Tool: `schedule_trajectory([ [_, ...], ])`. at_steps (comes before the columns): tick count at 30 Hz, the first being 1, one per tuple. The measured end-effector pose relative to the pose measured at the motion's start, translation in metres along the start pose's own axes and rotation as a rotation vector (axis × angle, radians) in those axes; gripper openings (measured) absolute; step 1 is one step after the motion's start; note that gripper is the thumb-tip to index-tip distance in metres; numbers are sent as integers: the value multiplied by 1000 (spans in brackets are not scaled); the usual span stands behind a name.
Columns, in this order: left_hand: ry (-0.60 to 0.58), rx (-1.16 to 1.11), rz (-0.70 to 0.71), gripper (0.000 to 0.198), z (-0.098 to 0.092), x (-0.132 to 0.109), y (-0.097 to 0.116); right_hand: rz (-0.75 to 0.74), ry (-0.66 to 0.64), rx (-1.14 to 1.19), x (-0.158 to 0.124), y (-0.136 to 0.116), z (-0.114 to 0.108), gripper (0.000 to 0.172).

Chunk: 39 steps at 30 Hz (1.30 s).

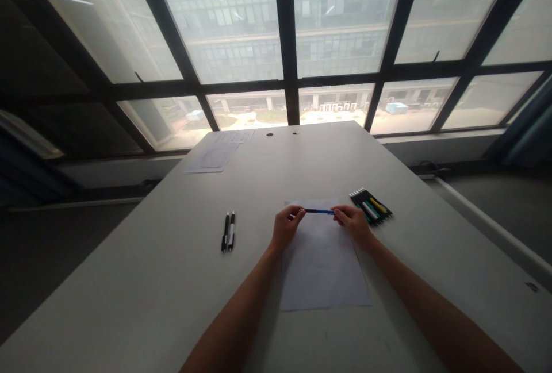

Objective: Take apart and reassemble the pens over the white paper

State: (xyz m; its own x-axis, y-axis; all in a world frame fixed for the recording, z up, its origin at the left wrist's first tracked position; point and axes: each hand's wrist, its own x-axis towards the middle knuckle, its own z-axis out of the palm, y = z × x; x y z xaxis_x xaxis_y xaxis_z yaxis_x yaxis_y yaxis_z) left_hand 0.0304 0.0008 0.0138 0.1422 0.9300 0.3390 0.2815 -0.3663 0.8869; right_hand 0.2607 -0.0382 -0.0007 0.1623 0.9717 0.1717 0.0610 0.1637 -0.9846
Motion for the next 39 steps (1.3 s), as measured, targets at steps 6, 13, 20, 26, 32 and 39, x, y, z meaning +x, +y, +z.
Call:
schedule_trajectory([
  [6,5,-1,35,31,0,0,-2,-18,4,1,1,-2,0,48],
  [13,14,13,51,34,-1,-1,-2,-35,-6,18,3,-2,2,46],
  [20,4,6,40,37,-3,-2,-1,-44,-3,9,5,-3,4,44],
  [26,-1,14,51,34,-4,-3,0,-38,-20,27,5,-2,4,38],
  [32,-10,14,54,32,-5,-4,-1,-50,-34,37,7,1,4,38],
  [39,-40,-4,51,35,-6,-5,-1,-24,-29,46,9,-1,6,40],
])
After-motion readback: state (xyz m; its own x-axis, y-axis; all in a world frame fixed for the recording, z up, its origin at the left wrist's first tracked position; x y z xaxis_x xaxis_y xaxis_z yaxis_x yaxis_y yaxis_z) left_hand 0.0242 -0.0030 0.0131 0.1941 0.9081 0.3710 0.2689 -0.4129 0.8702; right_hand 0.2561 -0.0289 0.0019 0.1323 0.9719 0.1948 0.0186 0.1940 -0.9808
